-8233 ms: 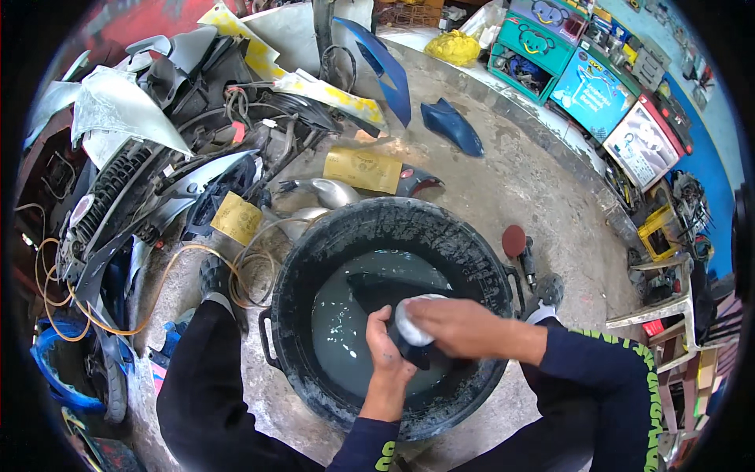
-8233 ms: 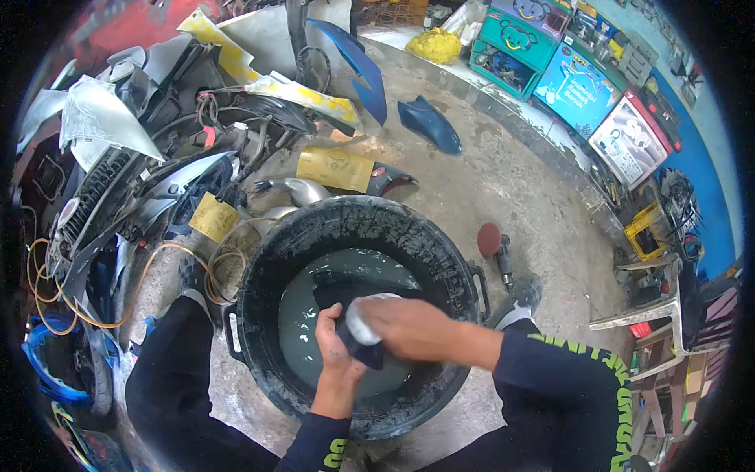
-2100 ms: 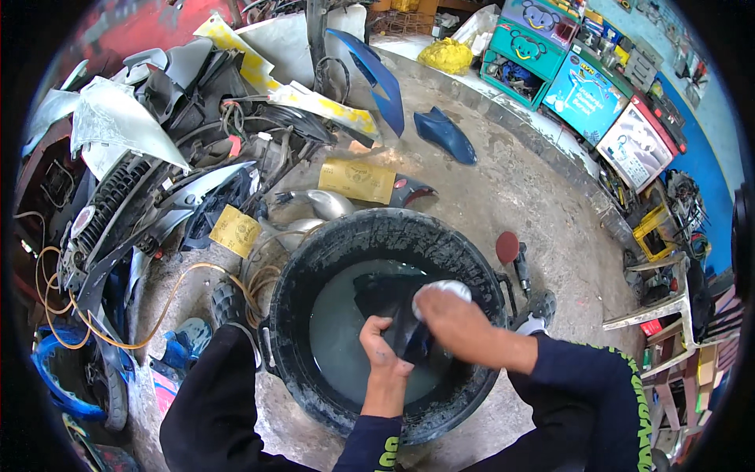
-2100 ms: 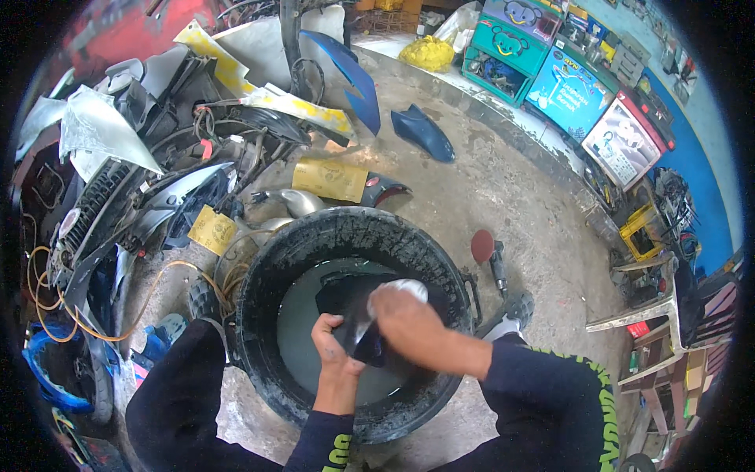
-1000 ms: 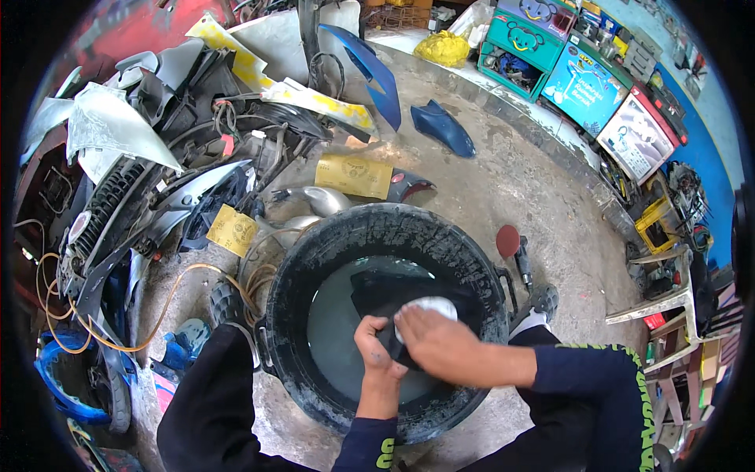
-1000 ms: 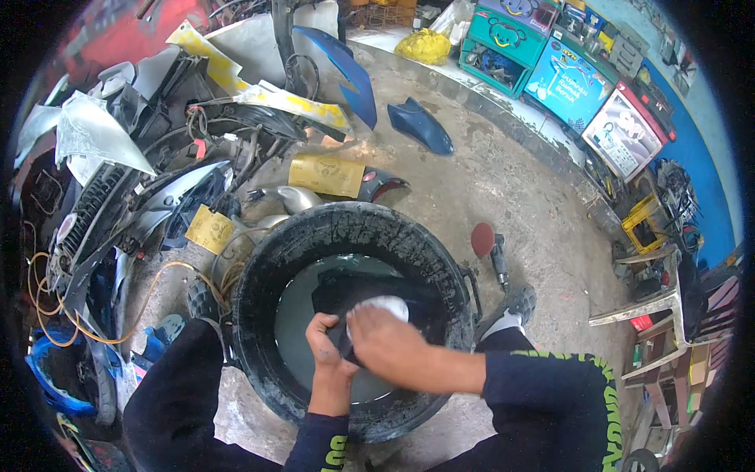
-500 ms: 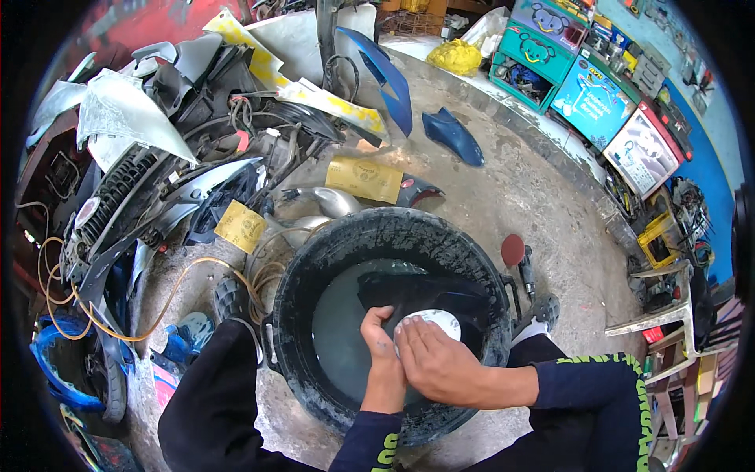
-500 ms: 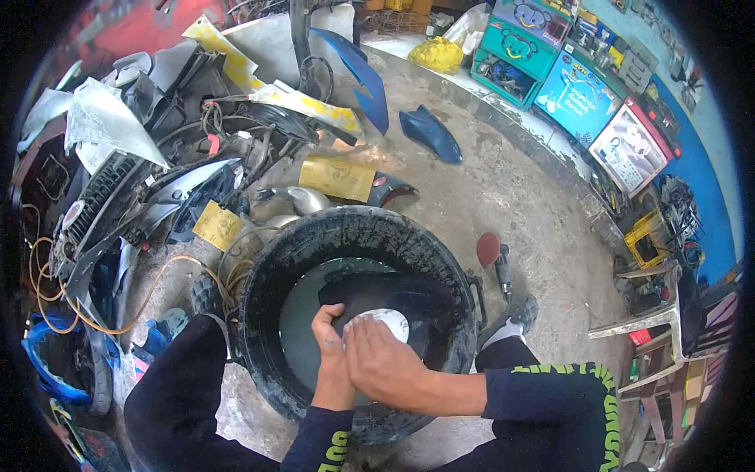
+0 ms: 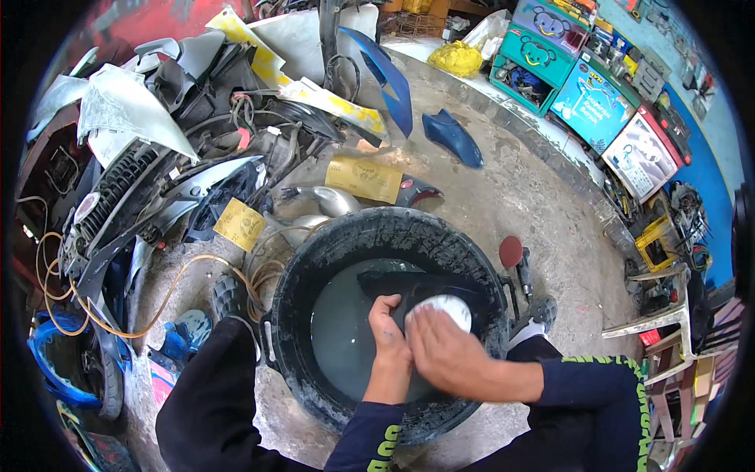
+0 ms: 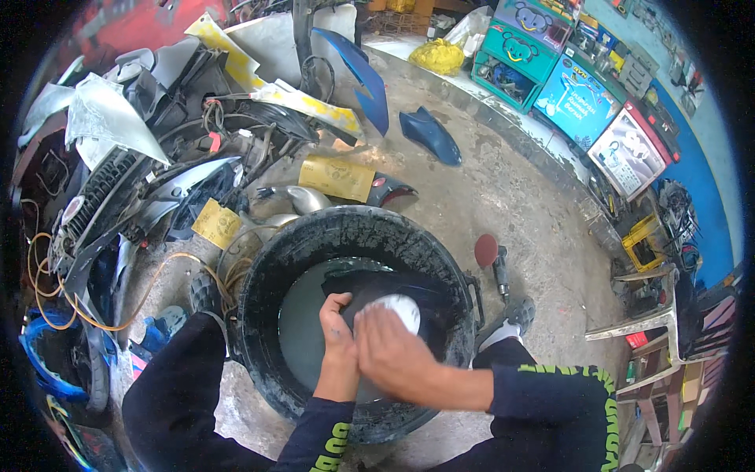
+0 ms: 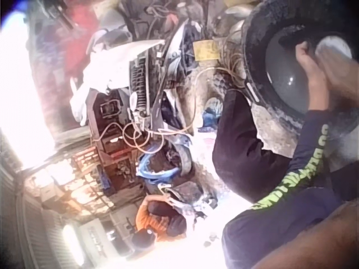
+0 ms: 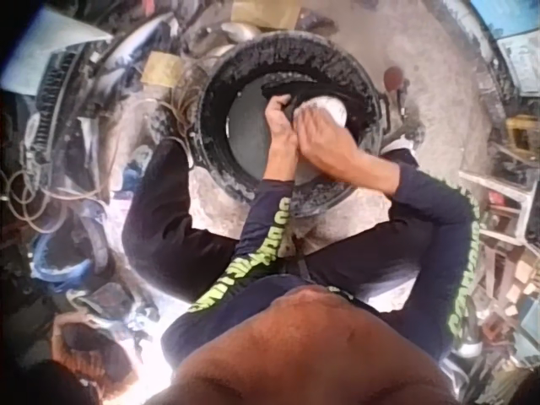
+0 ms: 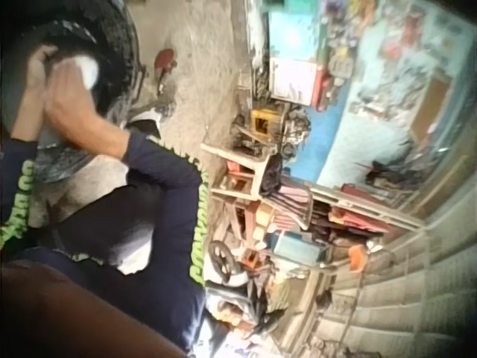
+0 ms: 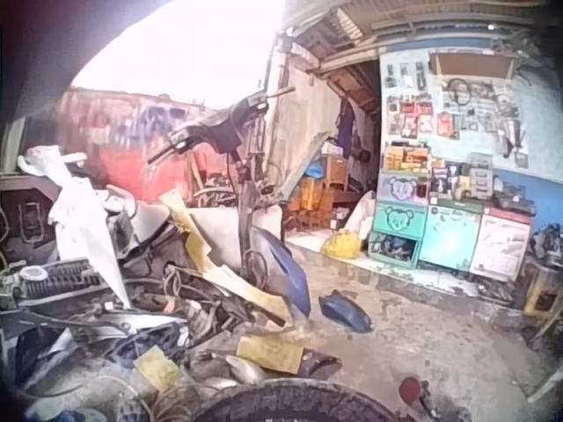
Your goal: The person sands motorcycle plastic parts by hand inside a bucket of water using a sanding block, then dips a different blue part into the water and continues sanding its surface.
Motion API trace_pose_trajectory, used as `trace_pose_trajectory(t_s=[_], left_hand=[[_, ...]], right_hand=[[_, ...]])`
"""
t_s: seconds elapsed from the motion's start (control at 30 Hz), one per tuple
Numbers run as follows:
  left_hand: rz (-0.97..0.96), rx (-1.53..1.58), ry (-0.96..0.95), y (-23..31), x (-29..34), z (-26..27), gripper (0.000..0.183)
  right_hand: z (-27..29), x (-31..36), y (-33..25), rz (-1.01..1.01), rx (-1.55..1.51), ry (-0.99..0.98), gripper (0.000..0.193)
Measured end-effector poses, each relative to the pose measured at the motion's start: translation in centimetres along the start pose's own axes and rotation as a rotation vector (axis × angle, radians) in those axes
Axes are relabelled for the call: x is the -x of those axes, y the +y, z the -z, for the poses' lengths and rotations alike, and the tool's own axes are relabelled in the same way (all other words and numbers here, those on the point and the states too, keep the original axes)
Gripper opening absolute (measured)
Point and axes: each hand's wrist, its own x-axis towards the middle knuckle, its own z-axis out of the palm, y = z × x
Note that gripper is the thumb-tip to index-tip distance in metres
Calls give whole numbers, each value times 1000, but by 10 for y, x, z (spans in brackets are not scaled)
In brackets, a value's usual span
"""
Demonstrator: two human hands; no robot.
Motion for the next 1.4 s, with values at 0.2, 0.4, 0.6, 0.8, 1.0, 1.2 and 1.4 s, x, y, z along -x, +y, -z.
trace_pose_trajectory(t_s=[0.2,0.4,0.6,0.8,1.0,1.2,1.4], left_hand=[[-7,-8,-32,-11,-13,5,30],[17,44,-8,-6,-15,5,29],[50,46,-3,-2,-7,-2,25],[-33,-41,-16,-3,-3,-4,20],[-3,-59,31,0,-2,0,21],[-15,-38,-20,-10,-6,7,24],[-7,-26,6,-17,-8,14,22]], right_hand=[[-13,-2,14,-103,-163,-34,49],[-17,-11,26,-93,-75,26,50],[-7,-5,16,-54,-79,-4,53],[9,-5,1,-10,-90,-22,50],[14,-2,-5,20,-62,-24,52],[2,0,-2,-50,-37,-3,50],[-12,-5,15,-73,-75,-146,52]])
